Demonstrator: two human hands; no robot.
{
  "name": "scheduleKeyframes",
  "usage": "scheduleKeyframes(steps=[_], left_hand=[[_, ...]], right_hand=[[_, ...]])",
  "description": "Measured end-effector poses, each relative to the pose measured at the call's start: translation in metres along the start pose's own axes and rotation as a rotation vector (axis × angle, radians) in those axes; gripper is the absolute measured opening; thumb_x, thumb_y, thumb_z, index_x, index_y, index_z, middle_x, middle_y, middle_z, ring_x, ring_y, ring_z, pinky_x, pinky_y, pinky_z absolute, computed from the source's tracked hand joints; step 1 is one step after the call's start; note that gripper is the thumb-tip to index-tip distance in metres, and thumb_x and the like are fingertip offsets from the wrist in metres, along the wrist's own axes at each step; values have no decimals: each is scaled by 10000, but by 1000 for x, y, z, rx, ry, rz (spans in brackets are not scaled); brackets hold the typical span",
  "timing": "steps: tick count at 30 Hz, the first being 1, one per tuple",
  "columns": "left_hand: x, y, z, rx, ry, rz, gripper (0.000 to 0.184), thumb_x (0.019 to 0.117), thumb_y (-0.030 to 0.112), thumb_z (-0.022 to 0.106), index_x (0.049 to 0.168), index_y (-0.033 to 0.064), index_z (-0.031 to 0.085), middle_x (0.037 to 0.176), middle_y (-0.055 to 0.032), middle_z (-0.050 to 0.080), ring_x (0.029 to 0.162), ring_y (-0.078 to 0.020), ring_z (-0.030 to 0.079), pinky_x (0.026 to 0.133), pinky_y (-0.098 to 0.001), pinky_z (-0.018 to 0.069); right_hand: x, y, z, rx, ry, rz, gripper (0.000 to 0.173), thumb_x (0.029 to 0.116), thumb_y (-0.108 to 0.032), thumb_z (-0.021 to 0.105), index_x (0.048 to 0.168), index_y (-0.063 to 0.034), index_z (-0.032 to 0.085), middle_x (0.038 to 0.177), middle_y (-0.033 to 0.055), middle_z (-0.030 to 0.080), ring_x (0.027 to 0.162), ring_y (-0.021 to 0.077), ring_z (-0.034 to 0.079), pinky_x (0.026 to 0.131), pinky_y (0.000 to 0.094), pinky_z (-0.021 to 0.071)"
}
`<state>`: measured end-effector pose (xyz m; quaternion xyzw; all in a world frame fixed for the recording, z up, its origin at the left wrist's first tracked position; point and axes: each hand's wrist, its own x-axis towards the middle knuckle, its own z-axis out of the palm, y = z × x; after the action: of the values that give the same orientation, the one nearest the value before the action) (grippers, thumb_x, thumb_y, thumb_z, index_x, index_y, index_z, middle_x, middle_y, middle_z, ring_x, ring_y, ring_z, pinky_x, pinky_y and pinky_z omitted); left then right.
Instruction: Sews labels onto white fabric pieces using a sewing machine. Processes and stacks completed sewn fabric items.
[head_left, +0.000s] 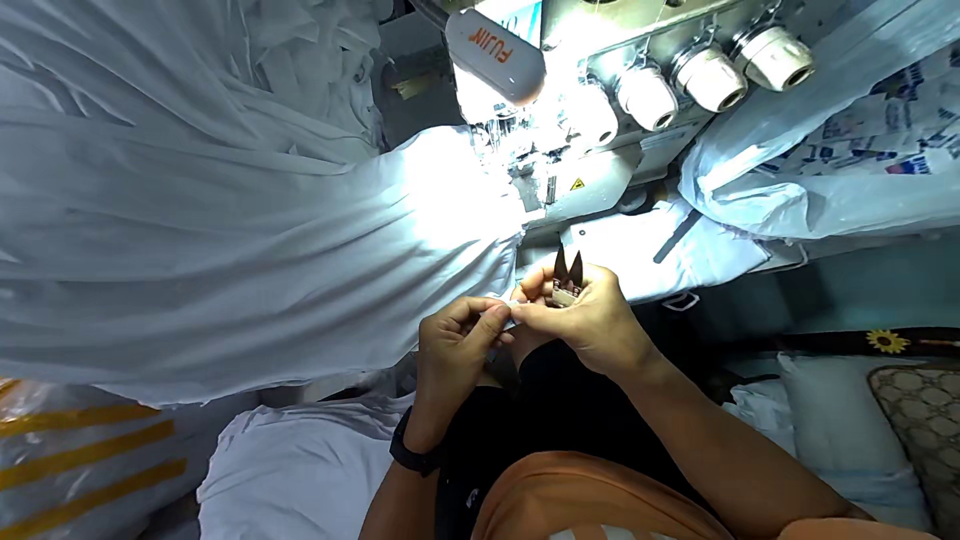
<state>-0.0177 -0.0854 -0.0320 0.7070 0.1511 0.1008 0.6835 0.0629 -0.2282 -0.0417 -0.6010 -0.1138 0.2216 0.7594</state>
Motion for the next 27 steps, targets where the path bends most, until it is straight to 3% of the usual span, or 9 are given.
scheduleKeyframes(steps=[2,5,7,9,11,15,18,21,27], left_hand=[[7,5,-3,20,7,-10,96,940,-34,636,915,33,699,726,60,706,630,-8,675,620,-178,593],[19,16,-9,47,8,39,106,945,-34,621,909,41,686,723,64,701,632,-7,674,627,-177,592],[28,29,-15,75,-10,128,107,949,-19,619,912,61,680,740,83,703,646,0,675,637,-175,594],[37,43,-21,104,-26,213,108,947,-3,634,914,86,686,754,92,714,661,-6,685,650,-181,602],[48,54,-28,209,-18,284,85,936,33,659,913,107,694,771,111,709,700,12,682,682,-170,594],[70,57,-26,520,6,356,81,905,148,682,833,121,708,942,70,685,969,2,636,866,-198,530],[86,43,-11,664,11,350,129,880,192,729,796,94,740,1057,-29,672,1128,-150,583,1031,-437,403],[97,29,-1,787,36,372,150,884,230,709,803,117,764,1051,-57,690,1184,-234,573,1053,-562,318],[99,24,-1,839,39,394,157,870,239,697,778,125,753,1045,-62,703,1213,-246,576,1054,-583,306]], right_hand=[[6,-2,-8,-68,10,-90,322,772,56,731,1050,-89,661,829,-57,706,619,2,596,555,149,507],[26,4,-22,-390,130,-460,285,801,27,728,1077,10,658,910,-25,666,664,-63,526,595,75,453],[47,11,-32,-656,170,-738,213,837,7,704,1038,71,674,925,99,651,727,27,549,665,113,466],[66,16,-40,-873,146,-957,166,888,-34,700,1027,50,726,969,189,707,803,186,671,720,247,552],[80,17,-43,-988,71,-1089,149,907,-52,668,1006,12,760,952,201,692,719,236,671,597,301,547],[88,22,-41,-991,-19,-1187,157,939,-93,657,1015,-120,792,960,169,675,691,186,608,578,266,488],[81,30,-37,-868,-21,-1155,119,984,-126,640,1011,-113,755,956,152,673,763,164,599,694,228,493],[74,30,-33,-849,10,-1136,119,1001,-125,616,1016,-107,732,967,141,677,776,151,591,713,201,478],[71,29,-33,-942,20,-1191,152,1012,-97,573,1029,-86,723,1002,136,742,757,193,629,665,270,481]])
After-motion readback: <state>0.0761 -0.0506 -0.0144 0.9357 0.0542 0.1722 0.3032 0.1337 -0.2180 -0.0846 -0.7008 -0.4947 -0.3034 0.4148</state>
